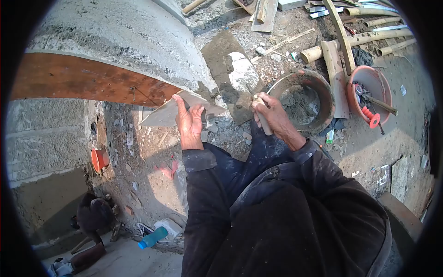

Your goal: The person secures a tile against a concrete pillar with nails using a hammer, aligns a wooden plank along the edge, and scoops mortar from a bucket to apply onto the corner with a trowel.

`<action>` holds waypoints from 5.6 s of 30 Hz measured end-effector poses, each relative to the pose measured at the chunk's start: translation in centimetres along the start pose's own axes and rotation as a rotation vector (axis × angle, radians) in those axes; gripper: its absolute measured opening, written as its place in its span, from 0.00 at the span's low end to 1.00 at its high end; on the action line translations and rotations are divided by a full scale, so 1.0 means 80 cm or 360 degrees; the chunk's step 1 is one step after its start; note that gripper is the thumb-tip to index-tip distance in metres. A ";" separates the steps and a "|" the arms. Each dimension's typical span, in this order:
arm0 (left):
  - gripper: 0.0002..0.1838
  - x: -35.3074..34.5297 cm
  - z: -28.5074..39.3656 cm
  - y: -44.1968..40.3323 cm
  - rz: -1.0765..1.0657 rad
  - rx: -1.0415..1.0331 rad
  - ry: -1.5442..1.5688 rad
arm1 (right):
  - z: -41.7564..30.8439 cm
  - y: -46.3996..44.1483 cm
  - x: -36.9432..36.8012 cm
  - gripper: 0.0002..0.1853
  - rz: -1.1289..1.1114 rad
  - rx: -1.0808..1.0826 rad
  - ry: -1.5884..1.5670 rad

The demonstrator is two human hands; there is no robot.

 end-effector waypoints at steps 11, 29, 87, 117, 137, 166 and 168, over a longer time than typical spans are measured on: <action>0.70 -0.001 0.003 0.005 0.0067 0.0012 -0.0056 | 0.060 -0.029 -0.046 0.20 0.0141 -0.0177 0.0373; 0.66 -0.002 -0.003 0.003 0.0115 -0.0053 0.0094 | 0.100 -0.048 -0.017 0.21 -0.0277 -0.0700 -0.0431; 0.60 0.000 -0.002 0.000 0.0112 -0.0011 0.0085 | -0.109 0.108 0.146 0.20 0.0687 0.0388 0.2174; 0.61 0.008 -0.011 -0.003 0.0038 -0.0007 0.0201 | 0.018 0.022 0.004 0.22 0.0784 0.1054 0.1119; 0.60 0.001 -0.013 -0.001 -0.0020 -0.0080 0.0237 | 0.093 -0.041 -0.051 0.19 -0.0415 -0.0866 -0.0389; 0.33 -0.020 0.001 0.022 -0.0022 -0.0150 0.0285 | -0.010 0.034 -0.069 0.16 -0.0670 -0.0632 -0.0082; 0.34 -0.006 -0.013 0.005 0.0007 -0.0158 0.0266 | -0.030 0.056 -0.016 0.15 -0.0578 -0.0430 0.0321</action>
Point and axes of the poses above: each hand's wrist, its own y-axis away from the middle knuckle, its own x-axis out of the back of the hand, z = x × y, the point moved 1 cm from there along -y, towards the middle knuckle, and after that the axes turned 11 degrees about -y, right-handed, at the moved point
